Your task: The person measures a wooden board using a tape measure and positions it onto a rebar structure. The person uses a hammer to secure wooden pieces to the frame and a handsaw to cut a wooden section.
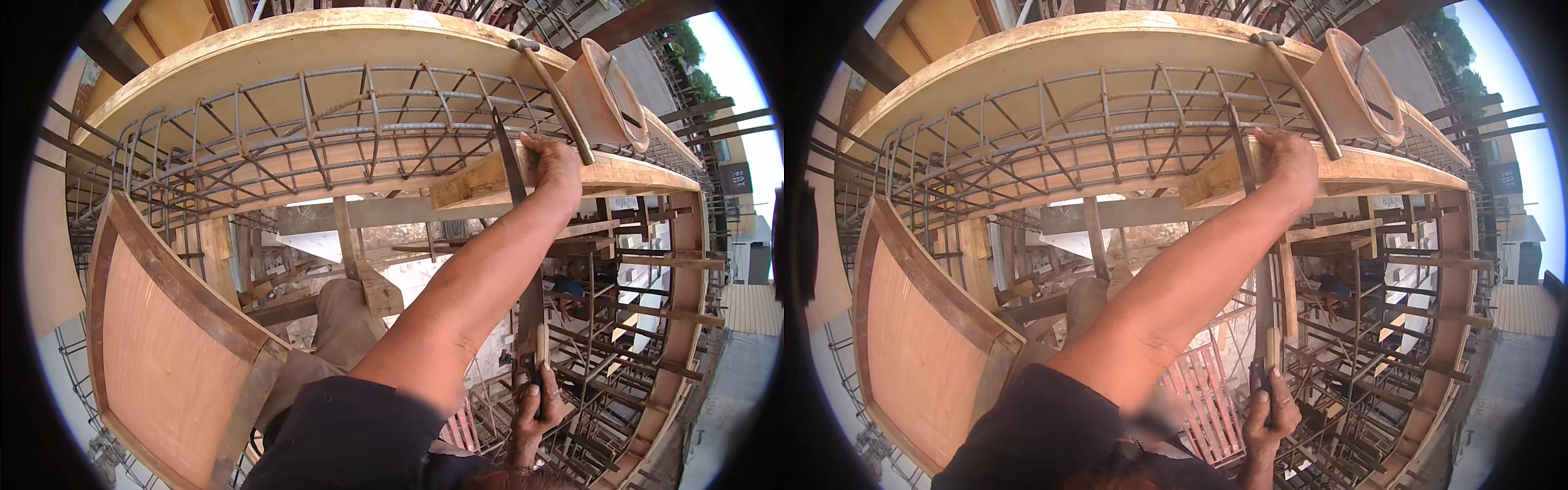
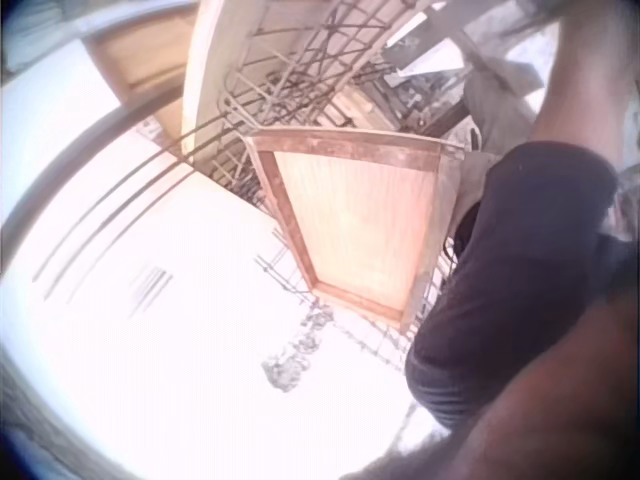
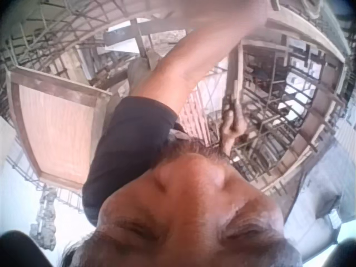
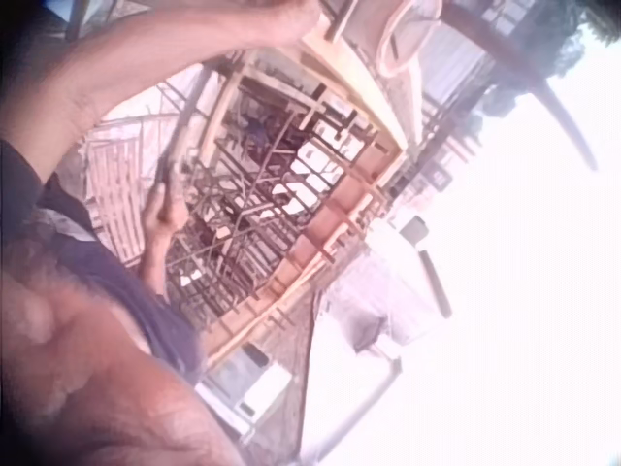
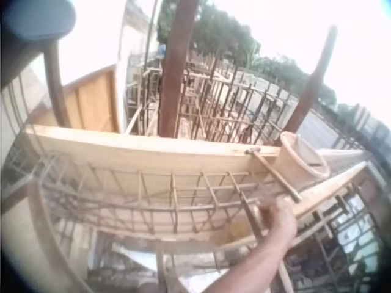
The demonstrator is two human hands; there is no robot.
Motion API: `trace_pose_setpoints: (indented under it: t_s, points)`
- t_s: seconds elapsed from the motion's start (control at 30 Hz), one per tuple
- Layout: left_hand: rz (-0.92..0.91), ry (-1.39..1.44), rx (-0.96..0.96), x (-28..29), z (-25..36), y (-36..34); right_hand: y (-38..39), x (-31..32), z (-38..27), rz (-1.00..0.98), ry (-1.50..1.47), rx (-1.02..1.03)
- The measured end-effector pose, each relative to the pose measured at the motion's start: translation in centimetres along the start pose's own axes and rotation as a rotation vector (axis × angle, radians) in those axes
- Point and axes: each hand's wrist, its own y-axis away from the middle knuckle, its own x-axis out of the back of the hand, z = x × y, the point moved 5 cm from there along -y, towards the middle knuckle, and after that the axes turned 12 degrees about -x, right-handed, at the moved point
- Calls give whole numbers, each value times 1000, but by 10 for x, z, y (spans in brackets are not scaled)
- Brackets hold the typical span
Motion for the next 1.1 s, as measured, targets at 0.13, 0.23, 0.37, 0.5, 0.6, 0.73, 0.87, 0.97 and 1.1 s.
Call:
trace_pose_setpoints:
  t_s: [0.13,0.23,0.37,0.5,0.6,0.73,0.87,0.97,1.1]
  points:
    - [10,89,-95,8,2,15,-72,-47,12,16,-36,-160]
    - [0,98,-151,15,-1,20,-88,-55,12,28,-50,-205]
    - [-20,67,-83,1,1,7,-8,-6,19,-27,-6,-199]
    - [32,27,-71,9,0,17,-21,-19,14,18,29,-60]
    - [12,61,-123,17,-9,26,-75,-54,12,2,-25,-221]
    - [-10,118,-148,5,-3,9,-53,-47,18,3,11,-190]
    - [38,100,-38,0,6,7,-10,-12,11,-41,-103,-242]
    - [29,114,-88,-1,4,11,-62,-44,14,-31,-75,-259]
    - [20,70,-110,-3,5,6,-87,-77,29,68,-161,-65]
